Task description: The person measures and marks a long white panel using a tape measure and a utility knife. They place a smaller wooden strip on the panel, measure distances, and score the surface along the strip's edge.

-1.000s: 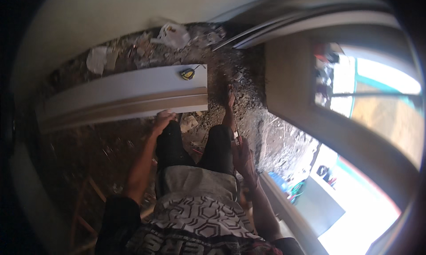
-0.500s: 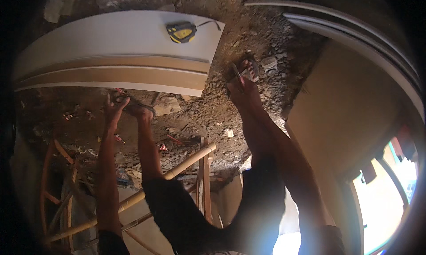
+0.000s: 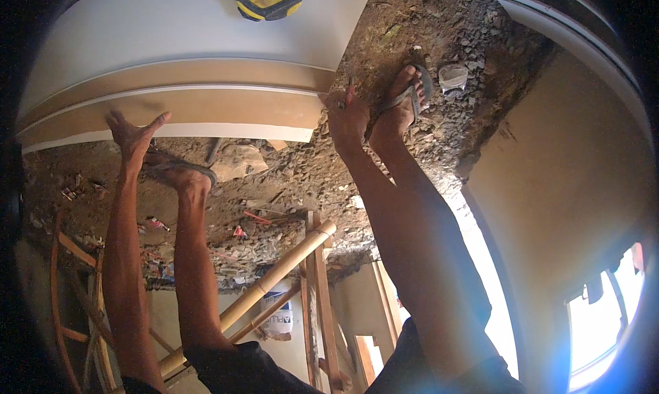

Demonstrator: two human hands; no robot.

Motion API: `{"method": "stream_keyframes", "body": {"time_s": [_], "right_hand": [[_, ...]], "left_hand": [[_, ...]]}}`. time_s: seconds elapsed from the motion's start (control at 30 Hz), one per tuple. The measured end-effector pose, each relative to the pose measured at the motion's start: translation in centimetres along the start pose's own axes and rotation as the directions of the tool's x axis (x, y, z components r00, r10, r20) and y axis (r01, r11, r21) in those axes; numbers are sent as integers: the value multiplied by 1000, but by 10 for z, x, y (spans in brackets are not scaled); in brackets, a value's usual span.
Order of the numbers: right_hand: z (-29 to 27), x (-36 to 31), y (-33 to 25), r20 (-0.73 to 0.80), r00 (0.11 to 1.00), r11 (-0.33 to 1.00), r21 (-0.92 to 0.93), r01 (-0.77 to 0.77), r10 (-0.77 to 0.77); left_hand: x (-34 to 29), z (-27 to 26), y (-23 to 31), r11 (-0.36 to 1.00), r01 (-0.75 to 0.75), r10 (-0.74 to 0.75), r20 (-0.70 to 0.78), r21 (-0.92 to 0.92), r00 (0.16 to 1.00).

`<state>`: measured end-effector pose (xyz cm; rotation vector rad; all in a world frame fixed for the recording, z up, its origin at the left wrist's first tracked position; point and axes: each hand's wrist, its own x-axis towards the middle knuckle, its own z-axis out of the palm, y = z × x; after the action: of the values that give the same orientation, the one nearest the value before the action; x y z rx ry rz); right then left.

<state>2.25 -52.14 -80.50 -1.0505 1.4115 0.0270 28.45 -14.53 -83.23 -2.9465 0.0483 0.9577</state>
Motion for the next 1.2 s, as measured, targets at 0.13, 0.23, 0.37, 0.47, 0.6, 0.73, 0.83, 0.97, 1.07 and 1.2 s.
{"method": "stream_keyframes", "body": {"time_s": [0.13, 0.23, 0.37, 0.47, 0.6, 0.73, 0.83, 0.97, 1.07, 1.2], "right_hand": [[12, -5, 10, -85, 996, 841, -541, -15, -36], [10, -4, 25, -76, 988, 893, -443, 84, -131], [20, -12, 16, -155, 968, 875, -473, 101, -196], [24, -13, 6, -200, 977, 886, -463, -34, -67], [24, -12, 6, -212, 976, 887, -459, -51, -54], [22, -6, 17, -229, 969, 867, -497, -38, -89], [25, -11, 9, -236, 965, 848, -529, -27, -116], [19, -4, 27, -217, 964, 910, -412, 50, -151], [9, 7, 43, -244, 959, 842, -539, -9, -146], [18, -2, 29, -308, 939, 803, -592, -66, -150]], "left_hand": [[7, 16, 6, 999, -19, 17, -56, -26, 998], [14, 25, 3, 1000, -22, 21, -113, -8, 993], [12, 25, 6, 1000, -17, 14, -140, -23, 990], [9, 19, 11, 998, -19, 12, -131, -51, 991], [9, 21, 8, 999, -25, 19, -148, -37, 989], [13, 24, 7, 1000, -11, 9, -148, -10, 989], [15, 27, 7, 1000, -2, 1, -141, -3, 990], [9, 21, 11, 998, -32, 23, -147, -59, 989], [8, 20, 4, 995, -48, 39, -106, -82, 994], [13, 25, 10, 996, -55, 48, -91, -71, 995]]}}
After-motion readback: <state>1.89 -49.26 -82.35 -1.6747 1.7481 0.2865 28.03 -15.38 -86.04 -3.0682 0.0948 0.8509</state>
